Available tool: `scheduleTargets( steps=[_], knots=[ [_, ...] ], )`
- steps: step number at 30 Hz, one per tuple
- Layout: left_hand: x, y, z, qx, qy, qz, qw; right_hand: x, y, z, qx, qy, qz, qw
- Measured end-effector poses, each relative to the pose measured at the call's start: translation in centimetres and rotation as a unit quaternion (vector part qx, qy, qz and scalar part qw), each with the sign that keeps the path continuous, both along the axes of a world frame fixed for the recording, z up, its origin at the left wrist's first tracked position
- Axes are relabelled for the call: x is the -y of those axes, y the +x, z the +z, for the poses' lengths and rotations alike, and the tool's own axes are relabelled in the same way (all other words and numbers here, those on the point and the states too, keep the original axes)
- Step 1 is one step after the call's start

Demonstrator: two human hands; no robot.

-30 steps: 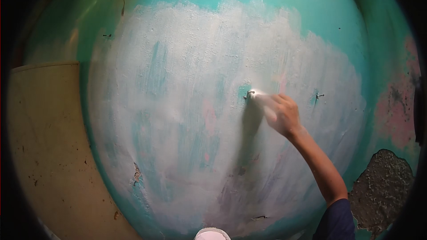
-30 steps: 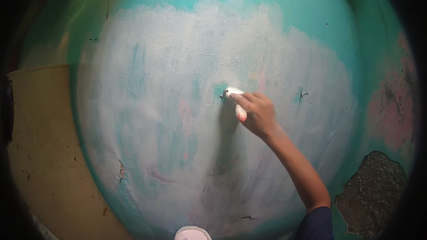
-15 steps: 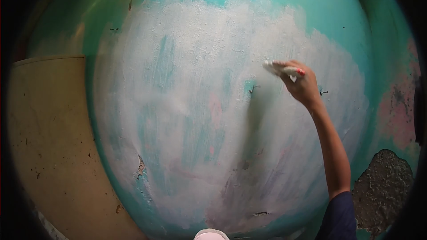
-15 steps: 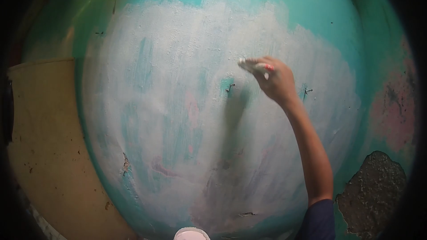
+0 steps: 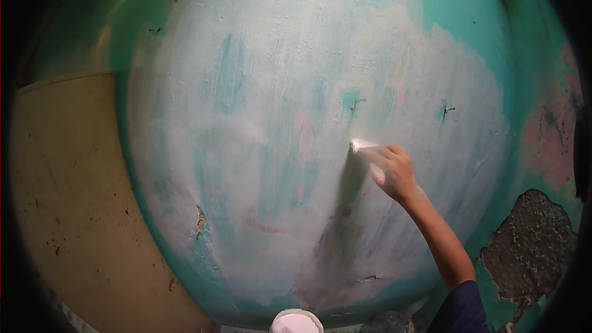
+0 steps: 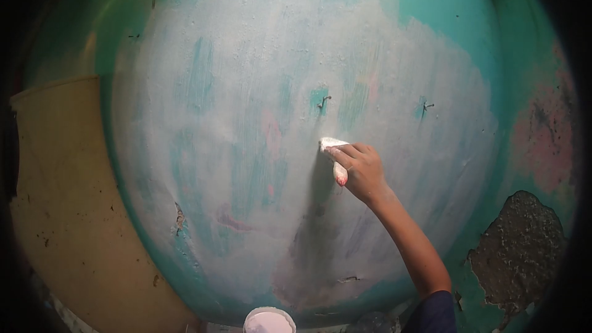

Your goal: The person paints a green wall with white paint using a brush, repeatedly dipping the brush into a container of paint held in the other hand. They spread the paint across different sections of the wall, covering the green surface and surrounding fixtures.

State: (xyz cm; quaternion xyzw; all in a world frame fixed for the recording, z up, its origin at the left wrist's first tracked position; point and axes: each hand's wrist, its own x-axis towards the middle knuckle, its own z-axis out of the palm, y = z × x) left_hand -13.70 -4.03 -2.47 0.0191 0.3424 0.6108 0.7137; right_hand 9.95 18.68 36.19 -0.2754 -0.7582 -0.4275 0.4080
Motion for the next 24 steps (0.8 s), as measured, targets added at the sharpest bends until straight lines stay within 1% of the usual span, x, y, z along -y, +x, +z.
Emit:
scheduleTargets(
  steps=[2,3,4,6,7,9,10,11,13,14,16,17,19,20,22,23,24],
  knots=[
    [1.4,-0.5,-0.4,-0.002,-0.012,-0.001,1.0,-0.5,-0.2,-1.0,0.015,-0.07,0.03,0.997],
    [2.0,-0.9,-0.6,-0.004,-0.018,-0.002,1.0,-0.3,-0.7,-1.0,0.013,-0.076,0.029,0.997],
    [2.5,-1.4,-0.6,-0.007,-0.022,-0.003,1.0,0.0,-1.5,-0.5,-0.009,-0.071,0.054,0.996],
    [3.0,-2.2,-0.7,-0.01,-0.027,-0.005,1.0,0.9,-3.5,1.4,-0.053,-0.05,0.089,0.993],
    [3.1,-2.4,-0.7,-0.008,-0.028,-0.005,1.0,1.1,-4.6,2.6,-0.052,-0.052,0.089,0.993],
    [3.5,-2.9,-0.8,-0.007,-0.033,-0.005,0.999,1.1,-6.6,4.2,-0.101,0.01,0.095,0.99],
    [3.7,-3.3,-0.8,-0.007,-0.034,-0.005,0.999,0.0,-7.4,4.0,-0.098,0.054,0.099,0.989],
    [3.7,-3.8,-0.7,-0.007,-0.035,-0.005,0.999,-0.5,-7.9,3.0,-0.099,0.052,0.099,0.989],
    [3.9,-4.9,-0.7,-0.009,-0.037,-0.006,0.999,-0.8,-8.9,-0.2,-0.04,0.068,0.031,0.996],
    [4.0,-5.4,-0.7,-0.009,-0.039,-0.006,0.999,-0.5,-9.4,-2.2,-0.015,0.073,0.017,0.997],
    [4.5,-6.3,-0.5,-0.009,-0.041,-0.007,0.999,-0.4,-10.0,-6.9,0.0,0.064,0.007,0.998],
    [4.9,-6.8,-0.4,-0.01,-0.044,-0.008,0.999,0.3,-10.1,-8.7,0.013,0.026,0.007,1.0],
    [5.7,-7.8,-0.1,-0.012,-0.047,-0.007,0.999,1.3,-10.2,-9.9,0.024,-0.072,0.051,0.996],
    [6.4,-8.1,-0.1,-0.011,-0.053,-0.006,0.999,1.3,-10.1,-9.7,0.025,-0.078,0.052,0.995],
    [7.3,-8.6,0.0,-0.009,-0.06,-0.003,0.998,-0.3,-9.8,-6.7,-0.015,-0.112,0.043,0.993],
    [7.5,-8.8,0.2,-0.008,-0.061,-0.002,0.998,-1.2,-9.6,-4.5,-0.035,-0.052,0.069,0.996],
    [7.8,-8.9,0.3,-0.007,-0.064,-0.001,0.998,1.2,-10.3,-1.1,-0.077,-0.061,0.06,0.993]
  ],
)
